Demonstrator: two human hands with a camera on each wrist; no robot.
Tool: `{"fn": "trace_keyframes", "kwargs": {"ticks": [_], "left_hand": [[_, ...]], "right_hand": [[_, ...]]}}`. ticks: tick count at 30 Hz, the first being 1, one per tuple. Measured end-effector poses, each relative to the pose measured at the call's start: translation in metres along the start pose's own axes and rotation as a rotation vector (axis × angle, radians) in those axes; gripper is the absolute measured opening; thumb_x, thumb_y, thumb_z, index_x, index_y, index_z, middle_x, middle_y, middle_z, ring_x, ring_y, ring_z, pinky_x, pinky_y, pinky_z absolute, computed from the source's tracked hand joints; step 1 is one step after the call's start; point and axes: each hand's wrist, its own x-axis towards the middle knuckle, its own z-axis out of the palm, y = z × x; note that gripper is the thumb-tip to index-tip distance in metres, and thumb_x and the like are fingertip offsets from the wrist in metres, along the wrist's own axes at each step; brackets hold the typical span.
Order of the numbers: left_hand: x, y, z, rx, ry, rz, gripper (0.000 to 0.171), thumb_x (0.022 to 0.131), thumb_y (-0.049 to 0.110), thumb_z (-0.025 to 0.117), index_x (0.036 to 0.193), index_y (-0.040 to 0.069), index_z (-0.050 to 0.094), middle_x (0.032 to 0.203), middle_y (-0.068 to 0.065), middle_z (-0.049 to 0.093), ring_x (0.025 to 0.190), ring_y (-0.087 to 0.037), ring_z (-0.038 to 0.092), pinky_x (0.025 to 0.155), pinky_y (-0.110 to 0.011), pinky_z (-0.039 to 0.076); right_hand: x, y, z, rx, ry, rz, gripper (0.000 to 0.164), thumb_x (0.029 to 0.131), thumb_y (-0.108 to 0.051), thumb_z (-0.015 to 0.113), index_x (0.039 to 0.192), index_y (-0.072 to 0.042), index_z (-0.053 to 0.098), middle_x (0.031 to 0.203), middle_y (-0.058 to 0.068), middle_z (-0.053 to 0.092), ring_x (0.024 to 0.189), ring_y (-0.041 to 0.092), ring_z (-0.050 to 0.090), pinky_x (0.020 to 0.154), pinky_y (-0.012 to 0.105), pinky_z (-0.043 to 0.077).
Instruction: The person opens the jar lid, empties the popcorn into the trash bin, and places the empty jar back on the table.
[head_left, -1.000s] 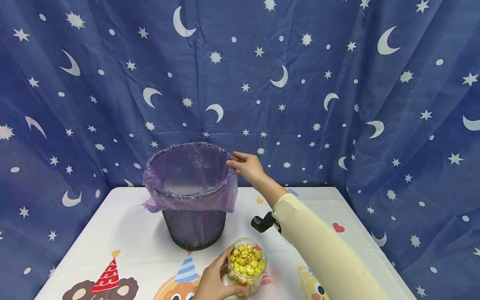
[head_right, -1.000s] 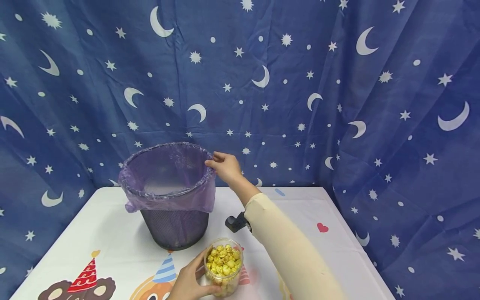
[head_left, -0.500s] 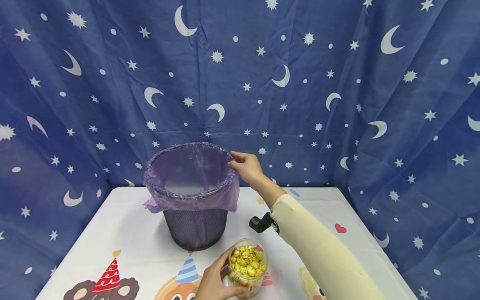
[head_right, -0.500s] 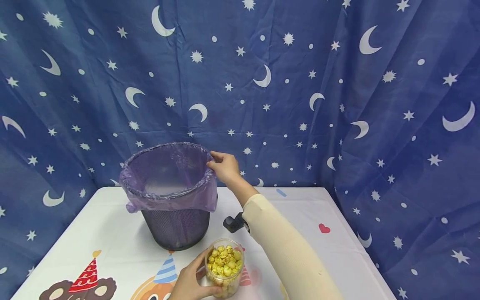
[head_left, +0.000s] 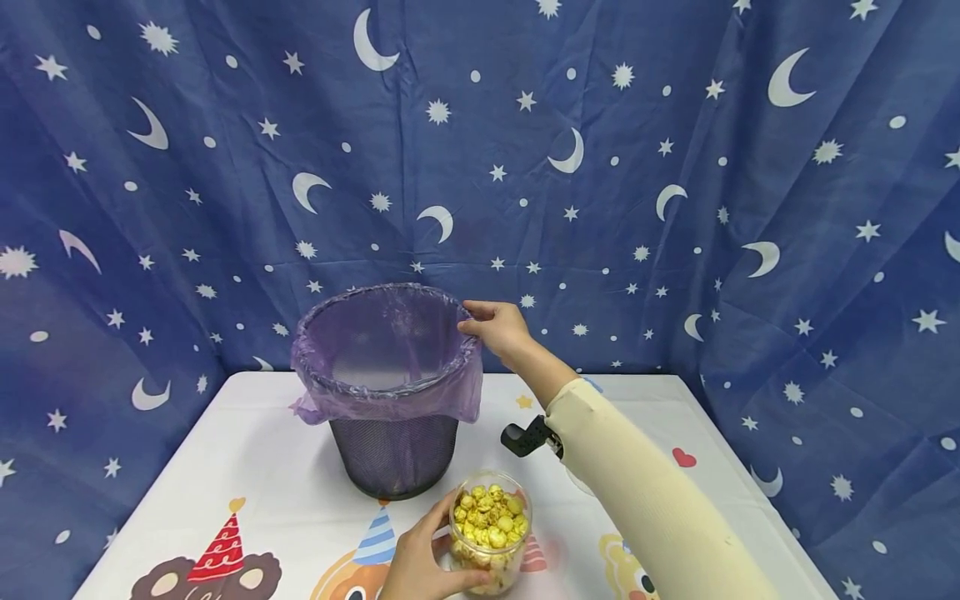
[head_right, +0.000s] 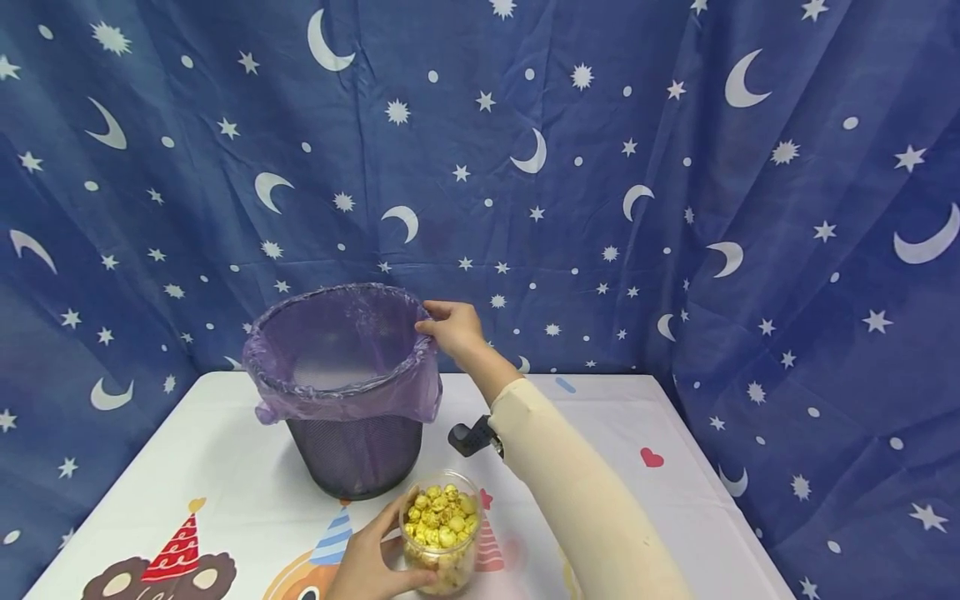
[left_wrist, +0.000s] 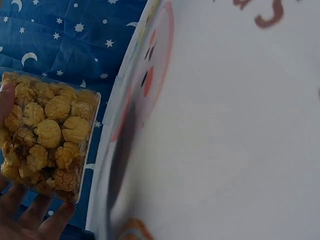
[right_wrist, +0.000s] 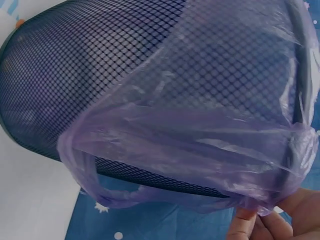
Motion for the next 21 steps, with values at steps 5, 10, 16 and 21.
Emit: {"fn": "trace_keyframes", "kwargs": {"ticks": [5,10,16,21], "left_hand": [[-0.007,0.016,-0.015,0.049,0.050,0.018,0.102,0.066,0.038,0.091,0.148,0.004,0.040,0.139,-0.019,0.054,0.116,-0.037,0.060,0.089,-0.028,0.059],[-0.017,0.037,-0.036,0.085,0.138,0.020,0.102,0.060,0.033,0.095,0.145,0.008,0.045,0.136,-0.014,0.057,0.113,-0.036,0.062,0.086,-0.029,0.061],[-0.027,0.069,-0.065,0.110,0.214,-0.054,0.100,0.054,0.030,0.098,0.142,0.017,0.051,0.132,-0.005,0.061,0.111,-0.030,0.064,0.084,-0.024,0.061],[-0.032,0.087,-0.088,0.172,0.246,-0.013,0.100,0.055,0.030,0.097,0.143,0.016,0.050,0.134,-0.012,0.060,0.109,-0.031,0.067,0.083,-0.029,0.062]], "right_hand": [[0.001,-0.005,-0.003,0.026,-0.029,0.054,0.050,0.090,-0.004,0.070,0.138,-0.008,0.058,0.143,0.013,0.054,0.132,0.027,0.051,0.107,0.036,0.050],[0.002,-0.010,-0.005,0.027,-0.060,0.115,0.051,0.091,-0.006,0.070,0.139,-0.012,0.057,0.147,0.011,0.051,0.134,0.027,0.050,0.109,0.039,0.048],[0.002,-0.013,-0.007,0.027,-0.068,0.152,0.051,0.090,-0.006,0.071,0.139,-0.013,0.058,0.148,0.011,0.050,0.131,0.025,0.053,0.111,0.043,0.046],[0.003,-0.014,-0.006,0.025,-0.079,0.145,0.051,0.090,-0.005,0.070,0.139,-0.011,0.057,0.147,0.011,0.050,0.130,0.022,0.054,0.101,0.031,0.053]]}}
